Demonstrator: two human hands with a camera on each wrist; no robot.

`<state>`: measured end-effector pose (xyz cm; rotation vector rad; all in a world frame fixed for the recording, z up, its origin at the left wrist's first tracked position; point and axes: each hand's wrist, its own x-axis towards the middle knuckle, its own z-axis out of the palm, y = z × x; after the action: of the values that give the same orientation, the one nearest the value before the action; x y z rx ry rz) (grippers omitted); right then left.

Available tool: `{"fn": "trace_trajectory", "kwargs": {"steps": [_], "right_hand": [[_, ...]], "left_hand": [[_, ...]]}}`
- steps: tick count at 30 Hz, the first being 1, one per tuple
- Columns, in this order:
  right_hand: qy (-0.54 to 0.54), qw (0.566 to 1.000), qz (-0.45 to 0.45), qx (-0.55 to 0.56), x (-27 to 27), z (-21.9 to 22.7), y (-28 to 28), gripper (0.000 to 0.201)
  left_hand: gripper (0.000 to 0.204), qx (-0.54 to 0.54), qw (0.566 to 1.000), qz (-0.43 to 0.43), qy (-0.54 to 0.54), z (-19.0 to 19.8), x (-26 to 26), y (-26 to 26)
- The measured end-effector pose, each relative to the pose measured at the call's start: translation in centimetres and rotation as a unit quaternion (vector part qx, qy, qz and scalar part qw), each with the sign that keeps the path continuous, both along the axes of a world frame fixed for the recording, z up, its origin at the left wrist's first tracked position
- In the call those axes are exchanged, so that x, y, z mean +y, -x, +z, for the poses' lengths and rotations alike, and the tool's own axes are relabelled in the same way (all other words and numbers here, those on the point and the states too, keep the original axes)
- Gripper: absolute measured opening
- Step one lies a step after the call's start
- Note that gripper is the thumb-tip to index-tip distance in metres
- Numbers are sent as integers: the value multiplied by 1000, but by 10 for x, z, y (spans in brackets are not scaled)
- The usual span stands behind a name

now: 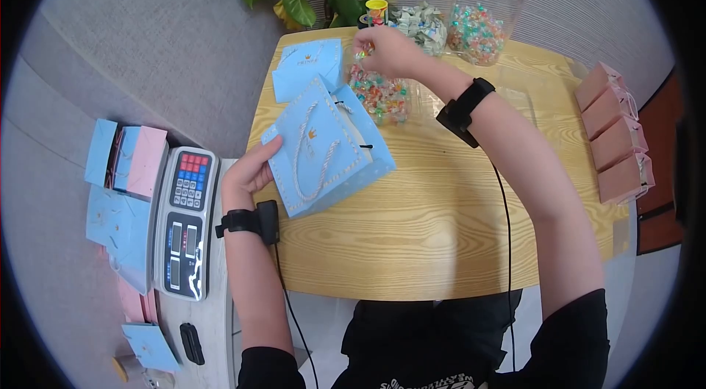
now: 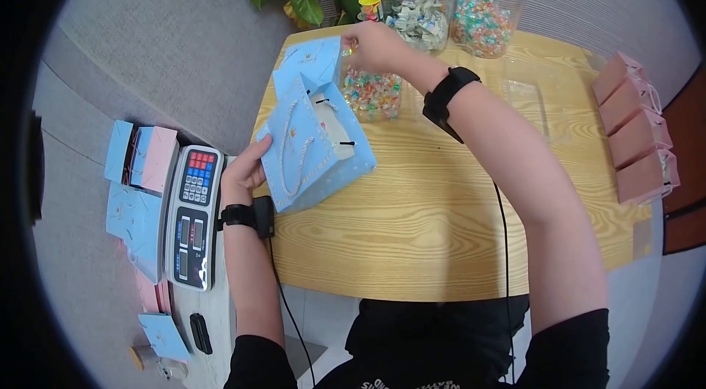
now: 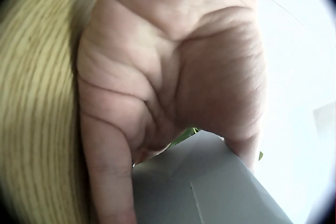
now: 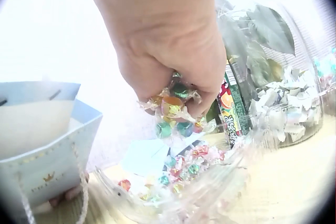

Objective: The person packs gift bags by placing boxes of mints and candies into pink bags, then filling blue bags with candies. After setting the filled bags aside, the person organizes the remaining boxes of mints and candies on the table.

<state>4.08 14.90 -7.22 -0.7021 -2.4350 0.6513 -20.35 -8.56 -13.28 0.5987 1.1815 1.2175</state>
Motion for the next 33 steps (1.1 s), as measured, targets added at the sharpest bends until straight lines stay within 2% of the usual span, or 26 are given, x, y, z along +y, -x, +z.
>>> {"fn": "trace_trajectory", "kwargs": {"steps": [4,6,8,13,16,18,19,21,22,24,25,28,30,31,33], "right_hand": [[47,999,-19,11,-7,20,-7,19],[181,983,-31,25,-18,38,-13,18],[204,978,-24,35,-29,52,-15,18],[261,964,8,60,-69,51,-4,17],[293,956,25,2,-93,45,3,17],[217,975,48,16,-99,36,8,24],[218,975,47,18,-97,31,11,24],[240,964,100,-54,-93,22,15,29],[241,964,100,-54,-96,27,13,29],[350,915,182,-81,-100,37,6,42],[352,914,183,-81,-102,47,1,42],[319,920,201,-109,-106,70,-12,41],[154,974,149,-68,-107,72,-18,34],[156,974,149,-68,-106,68,-22,34],[13,993,117,8,-103,58,-31,26]], "left_hand": [[54,-40,999,3,-17,3,0,-4],[53,-48,998,4,-31,5,-2,-7],[52,-48,998,-17,-22,5,-3,-5],[50,-80,996,-12,-29,-5,-3,2],[49,-94,995,-16,-42,-10,-4,5],[48,-95,994,-20,-46,-11,-4,7],[48,-95,994,-24,-45,-12,-4,9],[49,-95,994,-28,-42,-15,-3,13],[49,-106,993,-35,-45,-17,-2,15],[49,-119,991,-41,-45,-19,-2,18],[52,-121,990,-52,-41,-20,-1,20],[56,-126,989,-70,-43,-21,1,22],[56,-128,987,-78,-52,-20,0,21],[56,-127,988,-72,-54,-19,0,20],[56,-124,988,-68,-55,-19,0,21]]}}
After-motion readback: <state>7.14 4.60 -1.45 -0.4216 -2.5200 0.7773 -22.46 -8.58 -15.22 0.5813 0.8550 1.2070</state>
